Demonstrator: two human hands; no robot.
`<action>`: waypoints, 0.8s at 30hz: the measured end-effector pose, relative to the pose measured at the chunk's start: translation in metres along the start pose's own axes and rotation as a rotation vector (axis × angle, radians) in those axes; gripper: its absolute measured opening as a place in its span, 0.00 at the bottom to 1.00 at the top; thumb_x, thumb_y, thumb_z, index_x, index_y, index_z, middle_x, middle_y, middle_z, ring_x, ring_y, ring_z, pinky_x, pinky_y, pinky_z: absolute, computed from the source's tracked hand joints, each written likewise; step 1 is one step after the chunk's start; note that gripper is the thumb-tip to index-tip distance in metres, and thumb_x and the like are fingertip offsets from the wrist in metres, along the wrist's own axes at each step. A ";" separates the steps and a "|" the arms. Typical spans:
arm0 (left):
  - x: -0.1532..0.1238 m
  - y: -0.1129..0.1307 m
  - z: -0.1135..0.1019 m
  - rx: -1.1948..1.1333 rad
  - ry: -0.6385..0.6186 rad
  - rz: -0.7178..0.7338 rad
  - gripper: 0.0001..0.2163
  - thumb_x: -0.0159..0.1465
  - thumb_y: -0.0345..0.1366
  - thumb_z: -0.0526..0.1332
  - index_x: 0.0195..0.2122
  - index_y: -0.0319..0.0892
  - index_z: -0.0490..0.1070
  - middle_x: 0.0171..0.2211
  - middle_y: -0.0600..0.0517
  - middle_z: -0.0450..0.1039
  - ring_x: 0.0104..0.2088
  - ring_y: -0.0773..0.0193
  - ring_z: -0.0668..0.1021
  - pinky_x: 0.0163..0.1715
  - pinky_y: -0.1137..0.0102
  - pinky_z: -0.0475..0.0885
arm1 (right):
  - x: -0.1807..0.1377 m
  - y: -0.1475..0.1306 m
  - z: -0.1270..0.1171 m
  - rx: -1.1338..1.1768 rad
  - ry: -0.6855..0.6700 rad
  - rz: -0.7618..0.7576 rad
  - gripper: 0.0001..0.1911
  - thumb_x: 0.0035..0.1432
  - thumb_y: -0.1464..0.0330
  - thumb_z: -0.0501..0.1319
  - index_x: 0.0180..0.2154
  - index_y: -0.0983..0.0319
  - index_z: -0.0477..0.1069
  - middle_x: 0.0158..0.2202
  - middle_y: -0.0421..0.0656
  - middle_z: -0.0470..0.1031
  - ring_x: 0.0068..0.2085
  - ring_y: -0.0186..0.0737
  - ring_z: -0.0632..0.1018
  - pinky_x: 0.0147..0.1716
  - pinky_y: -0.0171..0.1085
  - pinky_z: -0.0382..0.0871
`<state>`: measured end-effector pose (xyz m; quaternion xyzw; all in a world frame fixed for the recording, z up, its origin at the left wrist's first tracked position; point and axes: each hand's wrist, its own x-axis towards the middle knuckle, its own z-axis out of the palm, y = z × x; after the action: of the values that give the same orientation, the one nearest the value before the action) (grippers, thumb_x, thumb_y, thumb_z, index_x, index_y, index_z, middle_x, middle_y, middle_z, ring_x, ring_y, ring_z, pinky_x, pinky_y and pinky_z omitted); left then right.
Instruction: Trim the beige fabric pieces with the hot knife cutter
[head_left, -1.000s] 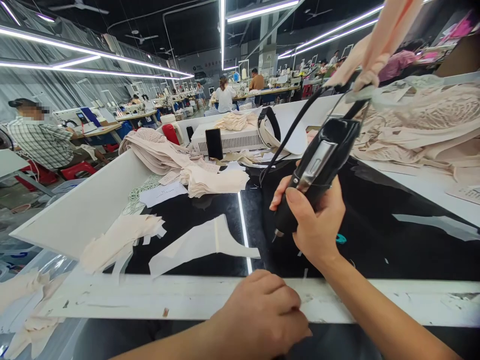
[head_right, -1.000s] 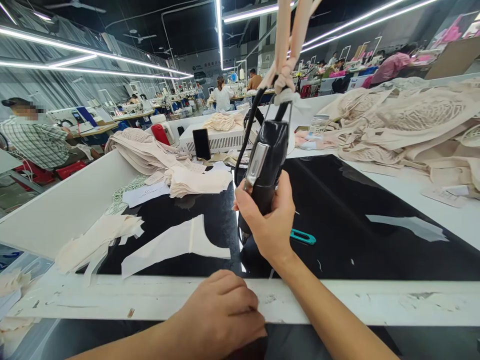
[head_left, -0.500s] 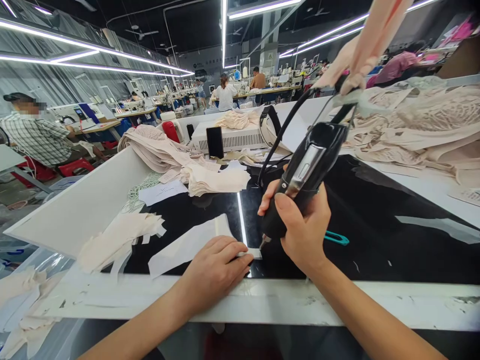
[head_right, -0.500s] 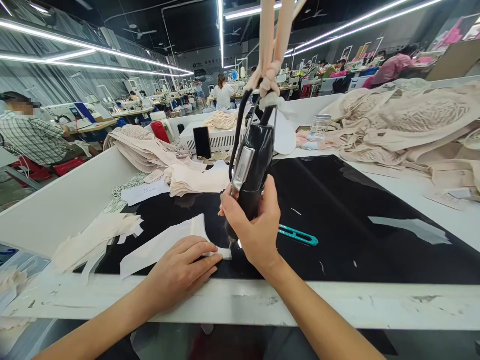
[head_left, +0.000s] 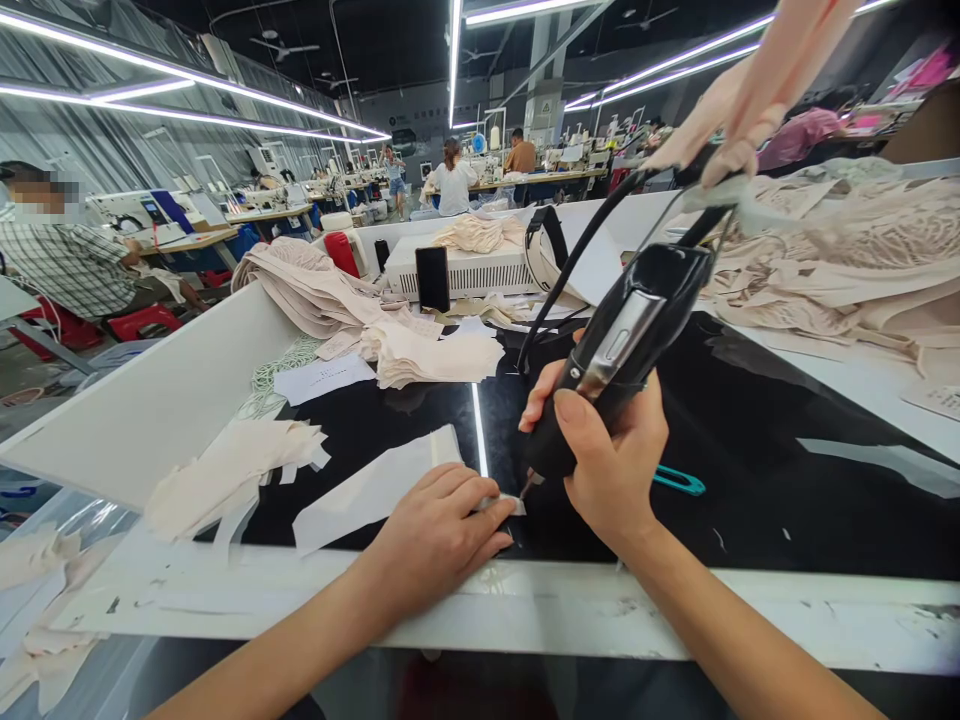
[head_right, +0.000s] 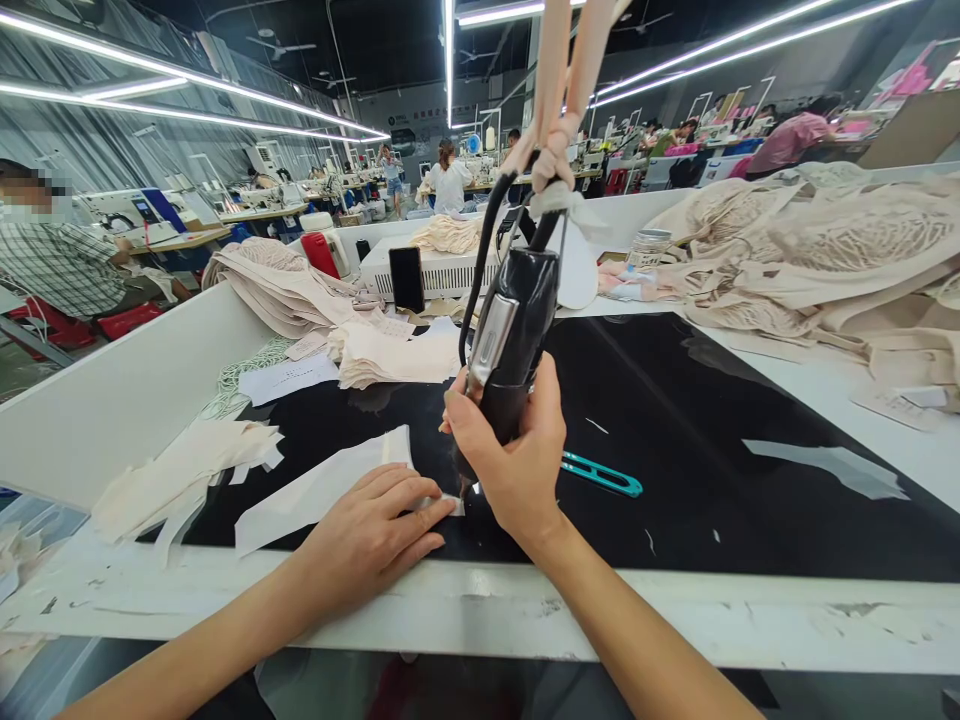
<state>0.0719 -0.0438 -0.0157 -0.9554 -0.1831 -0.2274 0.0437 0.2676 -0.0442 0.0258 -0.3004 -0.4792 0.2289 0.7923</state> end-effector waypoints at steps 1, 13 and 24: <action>0.000 0.000 0.000 -0.005 0.004 0.000 0.11 0.80 0.39 0.62 0.58 0.40 0.77 0.49 0.45 0.80 0.48 0.53 0.82 0.54 0.56 0.81 | 0.000 0.000 0.000 -0.001 0.000 0.002 0.16 0.63 0.60 0.76 0.43 0.54 0.71 0.34 0.34 0.80 0.28 0.34 0.79 0.27 0.36 0.79; 0.000 0.001 0.000 -0.004 0.007 -0.005 0.11 0.80 0.38 0.62 0.57 0.41 0.77 0.47 0.46 0.80 0.47 0.54 0.81 0.52 0.58 0.81 | 0.005 -0.005 0.001 -0.007 0.024 0.010 0.20 0.61 0.55 0.77 0.43 0.54 0.71 0.34 0.35 0.79 0.27 0.35 0.79 0.27 0.37 0.79; -0.001 0.001 0.001 -0.017 0.028 -0.004 0.11 0.81 0.39 0.59 0.57 0.40 0.77 0.47 0.47 0.80 0.47 0.54 0.81 0.52 0.57 0.81 | 0.001 -0.001 0.001 -0.015 0.005 0.009 0.19 0.63 0.54 0.77 0.42 0.53 0.71 0.34 0.35 0.80 0.28 0.35 0.79 0.27 0.37 0.78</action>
<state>0.0724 -0.0451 -0.0174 -0.9522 -0.1823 -0.2424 0.0377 0.2675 -0.0445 0.0277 -0.3090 -0.4775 0.2283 0.7902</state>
